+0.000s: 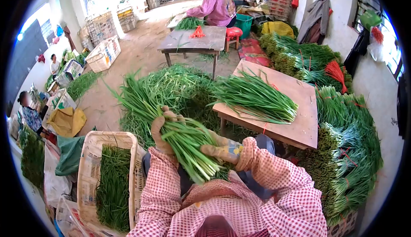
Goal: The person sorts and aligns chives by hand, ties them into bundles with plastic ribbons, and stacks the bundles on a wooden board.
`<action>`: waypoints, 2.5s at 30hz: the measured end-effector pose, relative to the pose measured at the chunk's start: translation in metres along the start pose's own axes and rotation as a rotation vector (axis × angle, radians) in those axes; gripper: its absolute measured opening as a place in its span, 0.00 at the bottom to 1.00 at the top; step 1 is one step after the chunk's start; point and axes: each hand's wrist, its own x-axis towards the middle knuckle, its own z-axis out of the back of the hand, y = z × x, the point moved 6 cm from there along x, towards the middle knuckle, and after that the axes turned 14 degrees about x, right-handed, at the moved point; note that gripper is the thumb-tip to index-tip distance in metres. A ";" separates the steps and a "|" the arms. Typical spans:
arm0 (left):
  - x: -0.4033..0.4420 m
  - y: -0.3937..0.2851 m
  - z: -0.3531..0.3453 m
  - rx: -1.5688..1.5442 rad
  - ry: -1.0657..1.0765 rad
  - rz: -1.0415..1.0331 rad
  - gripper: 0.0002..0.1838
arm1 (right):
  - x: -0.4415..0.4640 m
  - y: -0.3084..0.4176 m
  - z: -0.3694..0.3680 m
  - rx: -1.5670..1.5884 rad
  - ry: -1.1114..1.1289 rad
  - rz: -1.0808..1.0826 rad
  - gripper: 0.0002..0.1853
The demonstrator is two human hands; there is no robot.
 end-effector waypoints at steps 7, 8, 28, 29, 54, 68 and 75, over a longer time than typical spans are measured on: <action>0.004 -0.012 0.011 0.324 0.238 -0.583 0.20 | -0.025 -0.019 0.026 -0.056 -0.339 0.189 0.25; 0.005 -0.012 0.008 0.229 0.052 -0.393 0.17 | -0.023 -0.025 0.041 -0.306 -0.410 0.142 0.21; -0.001 0.001 0.022 0.141 -0.044 0.037 0.18 | -0.048 0.035 0.063 -0.432 -0.308 0.178 0.42; 0.000 0.005 0.017 0.148 -0.008 0.078 0.19 | -0.039 0.036 0.058 -0.492 -0.290 0.112 0.47; -0.040 0.008 0.060 0.078 -0.043 0.076 0.23 | 0.007 -0.010 0.016 -0.614 -0.017 0.173 0.16; -0.025 -0.091 0.116 0.138 -0.443 -0.197 0.13 | -0.011 -0.072 0.093 -0.668 -0.359 0.220 0.18; -0.029 -0.104 0.127 -0.075 -0.040 -0.068 0.21 | -0.016 -0.092 0.105 -0.854 -0.423 0.149 0.32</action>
